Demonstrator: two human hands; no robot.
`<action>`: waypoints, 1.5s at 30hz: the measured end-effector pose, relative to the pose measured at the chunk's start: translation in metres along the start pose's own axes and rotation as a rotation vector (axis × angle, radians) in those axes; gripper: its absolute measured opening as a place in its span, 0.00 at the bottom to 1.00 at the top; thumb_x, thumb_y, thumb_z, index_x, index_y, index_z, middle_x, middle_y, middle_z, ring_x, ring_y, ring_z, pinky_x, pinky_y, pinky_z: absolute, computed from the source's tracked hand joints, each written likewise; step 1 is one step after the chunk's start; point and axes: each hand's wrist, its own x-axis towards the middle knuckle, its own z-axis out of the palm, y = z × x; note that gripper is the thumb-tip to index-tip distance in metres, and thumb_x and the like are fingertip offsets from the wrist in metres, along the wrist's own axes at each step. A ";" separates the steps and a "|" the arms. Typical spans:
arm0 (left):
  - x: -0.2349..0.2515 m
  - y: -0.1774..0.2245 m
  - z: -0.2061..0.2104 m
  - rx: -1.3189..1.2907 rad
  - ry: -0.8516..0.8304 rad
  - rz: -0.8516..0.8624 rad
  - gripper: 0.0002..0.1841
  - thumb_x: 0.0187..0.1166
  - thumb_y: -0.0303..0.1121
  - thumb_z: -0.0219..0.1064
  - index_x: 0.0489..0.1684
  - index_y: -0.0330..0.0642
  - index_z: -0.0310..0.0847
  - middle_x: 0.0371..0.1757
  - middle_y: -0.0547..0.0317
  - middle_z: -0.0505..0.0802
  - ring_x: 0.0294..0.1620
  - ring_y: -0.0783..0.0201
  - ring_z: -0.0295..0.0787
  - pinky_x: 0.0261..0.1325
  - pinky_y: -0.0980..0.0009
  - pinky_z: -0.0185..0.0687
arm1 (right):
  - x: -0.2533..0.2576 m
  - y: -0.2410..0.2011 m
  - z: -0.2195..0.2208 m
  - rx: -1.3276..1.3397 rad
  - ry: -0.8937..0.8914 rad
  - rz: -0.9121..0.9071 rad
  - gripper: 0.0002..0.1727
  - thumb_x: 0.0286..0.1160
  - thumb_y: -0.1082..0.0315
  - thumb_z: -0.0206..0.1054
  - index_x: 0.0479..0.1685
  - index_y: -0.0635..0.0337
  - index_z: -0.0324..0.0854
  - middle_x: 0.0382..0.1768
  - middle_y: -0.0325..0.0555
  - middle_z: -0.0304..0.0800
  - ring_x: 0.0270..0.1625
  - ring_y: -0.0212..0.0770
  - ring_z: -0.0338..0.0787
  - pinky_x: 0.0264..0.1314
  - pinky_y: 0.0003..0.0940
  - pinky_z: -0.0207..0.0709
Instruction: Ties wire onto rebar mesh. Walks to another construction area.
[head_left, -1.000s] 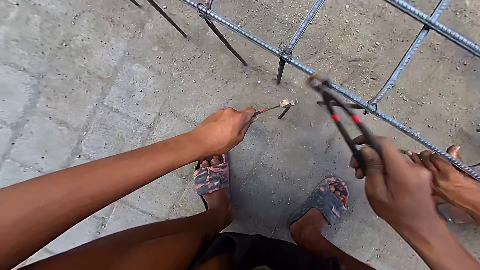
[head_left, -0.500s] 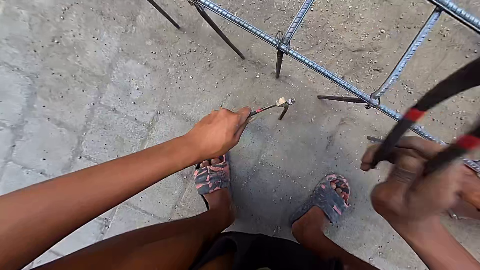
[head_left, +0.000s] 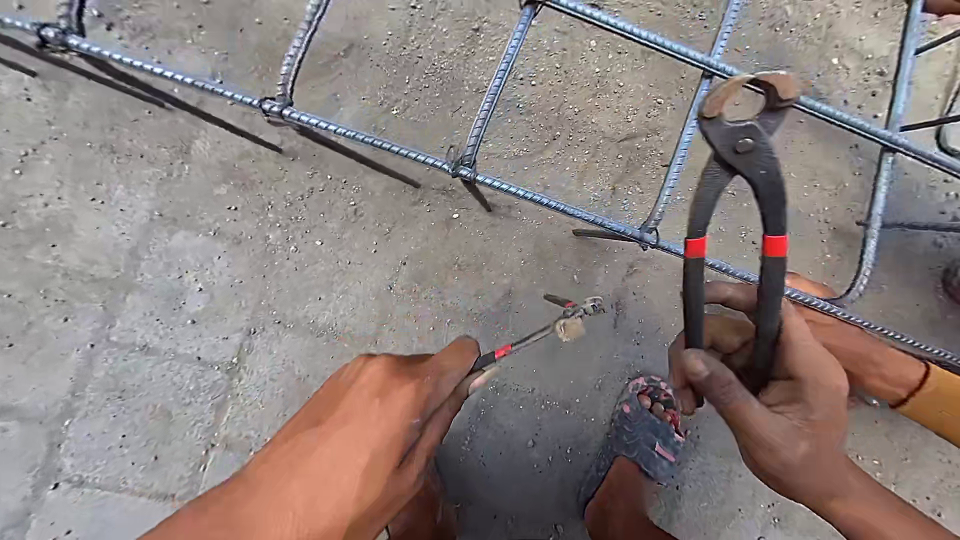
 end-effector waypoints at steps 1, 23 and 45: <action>0.002 0.009 -0.006 -0.024 -0.010 0.026 0.20 0.92 0.45 0.45 0.32 0.45 0.75 0.12 0.65 0.69 0.09 0.66 0.66 0.10 0.69 0.55 | 0.002 -0.002 0.001 0.047 -0.009 0.007 0.23 0.81 0.58 0.71 0.70 0.50 0.70 0.29 0.28 0.89 0.26 0.22 0.87 0.27 0.16 0.84; 0.008 0.074 -0.037 -0.110 -0.167 0.068 0.17 0.92 0.33 0.51 0.37 0.30 0.80 0.15 0.46 0.79 0.14 0.51 0.77 0.14 0.59 0.62 | -0.004 -0.025 -0.005 0.303 0.059 -0.037 0.13 0.77 0.70 0.73 0.57 0.56 0.81 0.30 0.32 0.93 0.26 0.21 0.88 0.26 0.13 0.83; 0.054 0.029 0.011 -0.693 -0.046 -0.620 0.19 0.96 0.39 0.43 0.38 0.46 0.80 0.14 0.68 0.68 0.12 0.72 0.60 0.18 0.75 0.57 | -0.009 0.004 0.002 -0.069 0.033 0.249 0.14 0.82 0.63 0.66 0.62 0.55 0.76 0.28 0.30 0.90 0.21 0.25 0.87 0.20 0.17 0.82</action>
